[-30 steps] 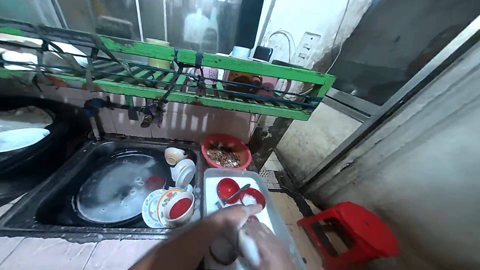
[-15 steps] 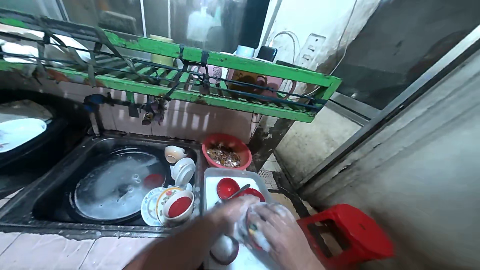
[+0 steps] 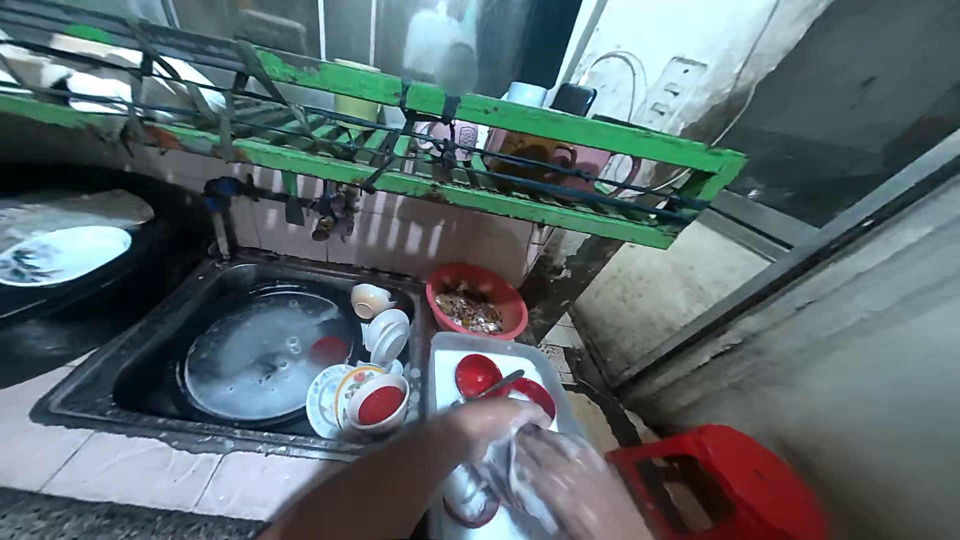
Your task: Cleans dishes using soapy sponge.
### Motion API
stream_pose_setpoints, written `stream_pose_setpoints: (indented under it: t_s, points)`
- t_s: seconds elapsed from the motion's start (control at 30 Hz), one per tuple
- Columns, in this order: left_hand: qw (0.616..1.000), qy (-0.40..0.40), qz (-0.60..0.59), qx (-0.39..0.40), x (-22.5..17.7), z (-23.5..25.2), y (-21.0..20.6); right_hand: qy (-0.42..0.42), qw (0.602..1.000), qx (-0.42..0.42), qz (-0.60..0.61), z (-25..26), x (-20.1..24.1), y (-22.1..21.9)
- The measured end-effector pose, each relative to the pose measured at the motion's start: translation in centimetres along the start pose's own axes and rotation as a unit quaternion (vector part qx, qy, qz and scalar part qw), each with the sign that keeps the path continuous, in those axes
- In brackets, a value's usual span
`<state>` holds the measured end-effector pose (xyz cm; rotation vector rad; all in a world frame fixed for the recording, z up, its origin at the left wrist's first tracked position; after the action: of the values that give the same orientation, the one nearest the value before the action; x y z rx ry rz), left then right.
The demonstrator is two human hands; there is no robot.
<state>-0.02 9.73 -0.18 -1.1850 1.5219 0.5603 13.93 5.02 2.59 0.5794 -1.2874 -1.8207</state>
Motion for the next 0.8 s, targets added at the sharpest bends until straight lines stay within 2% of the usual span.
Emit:
stream_pose_setpoints:
  t_s: [0.07,0.13,0.2,0.23,0.27,0.3,0.33,0.37,0.4,0.43,0.47,0.5,0.53,0.57,0.63,0.7,0.77,0.8]
  points:
    - [0.993,0.009,-0.112,0.019,0.8,0.5,0.0,0.039,0.996,-0.067,-0.05,0.3,-0.8,0.4]
    - [0.995,-0.029,-0.098,0.011,0.5,0.5,-0.3,0.013,0.992,-0.107,-0.063,0.0,-1.7,-0.2]
    - [0.992,-0.112,0.035,-0.049,-1.0,0.2,-0.7,-0.096,0.988,-0.118,0.007,-0.3,-1.6,-1.1]
    - [0.979,-0.152,0.106,-0.085,-1.8,-0.1,-1.0,-0.196,0.971,-0.112,0.081,-0.4,-1.3,-1.5]
    - [0.962,-0.191,0.16,-0.113,-2.4,-0.4,-1.1,-0.311,0.923,-0.113,0.195,-0.4,-1.0,-1.9]
    - [0.941,-0.235,0.2,-0.135,-2.6,-0.7,-1.2,-0.416,0.843,-0.118,0.321,-0.4,-0.8,-2.1]
    - [0.922,-0.279,0.226,-0.146,-2.6,-0.9,-1.1,-0.477,0.76,-0.124,0.424,-0.3,-0.4,-2.1]
    - [0.908,-0.314,0.233,-0.152,-2.6,-1.0,-0.8,-0.496,0.708,-0.119,0.489,-0.1,0.0,-1.8]
    - [0.905,-0.329,0.22,-0.155,-2.5,-1.0,-0.5,-0.48,0.716,-0.09,0.499,0.2,0.3,-1.4]
    - [0.922,-0.304,0.189,-0.151,-2.3,-0.9,-0.1,-0.447,0.775,-0.038,0.444,0.5,0.6,-0.8]
    - [0.945,-0.251,0.158,-0.138,-1.9,-0.6,0.1,-0.414,0.848,0.019,0.331,0.9,1.1,-0.2]
    - [0.961,-0.192,0.155,-0.124,-1.5,-0.3,0.0,-0.376,0.903,0.07,0.196,1.3,1.6,-0.2]
    - [0.968,-0.128,0.187,-0.106,-1.0,0.0,-0.5,-0.329,0.936,0.092,0.087,1.3,2.0,-0.7]
    - [0.967,-0.076,0.228,-0.085,-0.9,0.0,-0.9,-0.301,0.948,0.096,0.03,1.1,2.1,-1.2]
    - [0.967,-0.026,0.247,-0.061,-1.4,-0.3,-0.9,-0.315,0.943,0.095,0.057,0.9,1.3,-1.9]
    - [0.985,-0.032,0.162,-0.045,-1.5,-0.8,0.0,-0.374,0.898,0.055,0.223,0.1,0.1,-1.5]
    - [0.997,-0.064,0.029,-0.038,-0.9,-0.8,0.8,-0.413,0.792,-0.033,0.448,-0.8,-0.9,-0.1]
    - [0.997,-0.074,-0.026,-0.024,-0.5,-1.0,0.8,-0.402,0.734,-0.07,0.543,-1.1,-1.5,0.4]
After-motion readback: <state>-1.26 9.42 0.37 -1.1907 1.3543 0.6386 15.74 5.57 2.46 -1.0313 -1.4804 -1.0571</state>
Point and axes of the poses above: each hand's wrist, its own z-axis towards the middle knuckle, its own y-axis out of the back of the hand, x = y × z, the point moved 4 cm from there along z, towards the middle knuckle, and after that the axes turned 6 degrees about -y, right-handed, at the moved point
